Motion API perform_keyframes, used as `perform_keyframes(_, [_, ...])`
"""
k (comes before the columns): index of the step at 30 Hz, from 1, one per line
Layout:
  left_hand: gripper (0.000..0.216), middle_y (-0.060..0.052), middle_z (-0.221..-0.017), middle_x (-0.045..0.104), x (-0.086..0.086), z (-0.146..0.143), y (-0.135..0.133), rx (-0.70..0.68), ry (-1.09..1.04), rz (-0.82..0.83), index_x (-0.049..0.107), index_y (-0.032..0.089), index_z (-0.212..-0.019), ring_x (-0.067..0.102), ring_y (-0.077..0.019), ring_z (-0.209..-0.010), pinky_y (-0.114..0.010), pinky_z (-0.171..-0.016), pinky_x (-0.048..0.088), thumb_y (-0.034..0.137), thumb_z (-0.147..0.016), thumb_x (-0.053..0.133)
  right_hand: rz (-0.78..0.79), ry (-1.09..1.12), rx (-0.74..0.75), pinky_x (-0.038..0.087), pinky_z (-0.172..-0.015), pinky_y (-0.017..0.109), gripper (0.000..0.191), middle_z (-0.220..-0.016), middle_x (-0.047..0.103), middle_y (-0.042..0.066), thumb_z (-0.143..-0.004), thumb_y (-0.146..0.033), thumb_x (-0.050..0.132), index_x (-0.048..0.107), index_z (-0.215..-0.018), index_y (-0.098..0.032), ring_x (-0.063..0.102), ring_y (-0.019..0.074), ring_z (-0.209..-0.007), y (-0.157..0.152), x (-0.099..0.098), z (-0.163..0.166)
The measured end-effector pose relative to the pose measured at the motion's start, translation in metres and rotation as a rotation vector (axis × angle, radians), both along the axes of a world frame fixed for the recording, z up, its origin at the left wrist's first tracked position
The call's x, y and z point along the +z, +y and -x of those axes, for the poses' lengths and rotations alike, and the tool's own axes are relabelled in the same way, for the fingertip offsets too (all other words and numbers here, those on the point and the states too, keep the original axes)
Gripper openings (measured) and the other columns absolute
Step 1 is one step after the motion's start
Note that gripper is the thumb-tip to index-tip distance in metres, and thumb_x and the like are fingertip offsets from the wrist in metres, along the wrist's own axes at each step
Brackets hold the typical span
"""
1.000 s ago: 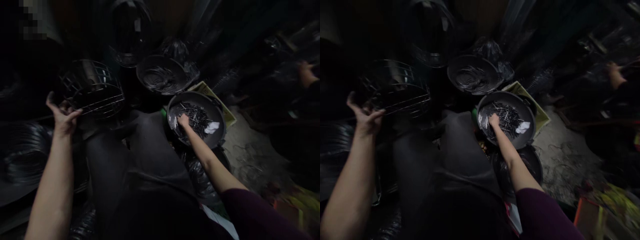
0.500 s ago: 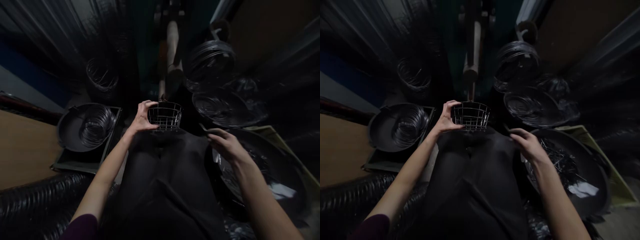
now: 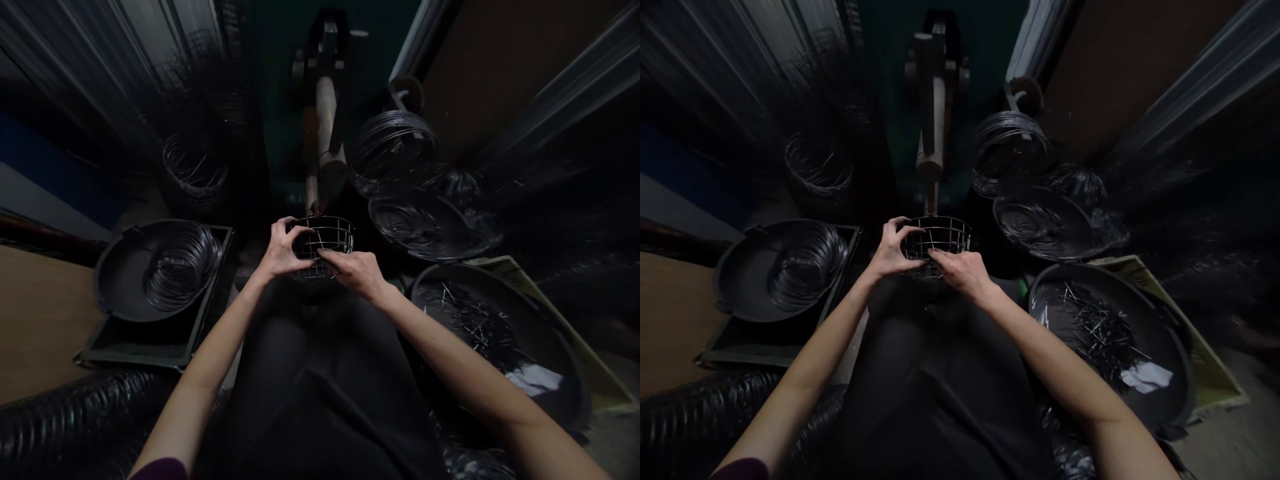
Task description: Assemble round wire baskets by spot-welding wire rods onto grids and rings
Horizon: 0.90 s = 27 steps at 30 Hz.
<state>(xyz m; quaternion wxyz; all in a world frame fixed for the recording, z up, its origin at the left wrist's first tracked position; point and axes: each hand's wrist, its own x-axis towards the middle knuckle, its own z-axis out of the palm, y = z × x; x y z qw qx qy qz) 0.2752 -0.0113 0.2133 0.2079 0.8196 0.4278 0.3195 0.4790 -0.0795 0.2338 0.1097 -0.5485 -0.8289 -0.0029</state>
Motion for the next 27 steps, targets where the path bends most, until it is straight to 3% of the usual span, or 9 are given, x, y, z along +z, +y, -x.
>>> perform_keyframes(5, [0.065, -0.010, -0.130, 0.040, -0.002, -0.004, -0.002, 0.007, -0.057, 0.030, 0.064, 0.024, -0.117, 0.041, -0.0335, -0.127, -0.052, -0.110, 0.039, 0.031, -0.056, 0.086, -0.067, -0.143, -0.019, 0.050, -0.058, 0.029, 0.041, -0.125, 0.065, 0.007, -0.095, -0.029, 0.049, 0.061, -0.134, -0.022, 0.072, 0.0193, -0.073, 0.001, 0.001, 0.002])
perform_keyframes(11, [0.063, -0.010, -0.131, 0.041, -0.003, -0.005, -0.010, 0.038, -0.100, 0.056, 0.064, 0.026, -0.115, 0.040, -0.0339, -0.129, -0.053, -0.111, 0.039, 0.031, -0.057, 0.086, -0.092, -0.189, 0.060, 0.051, -0.061, 0.027, 0.049, -0.125, 0.065, 0.003, -0.088, -0.008, 0.044, 0.063, -0.131, -0.023, 0.072, 0.0161, -0.074, -0.006, 0.004, -0.003])
perform_keyframes(27, [0.067, -0.009, -0.130, 0.040, 0.005, -0.002, 0.022, 0.021, -0.089, 0.032, 0.063, 0.025, -0.117, 0.041, -0.0325, -0.128, -0.051, -0.112, 0.038, 0.034, -0.055, 0.088, -0.135, -0.154, 0.054, 0.048, -0.060, 0.027, 0.040, -0.122, 0.067, 0.000, -0.094, -0.019, 0.047, 0.065, -0.129, -0.028, 0.072, 0.0175, -0.077, 0.025, 0.007, -0.004])
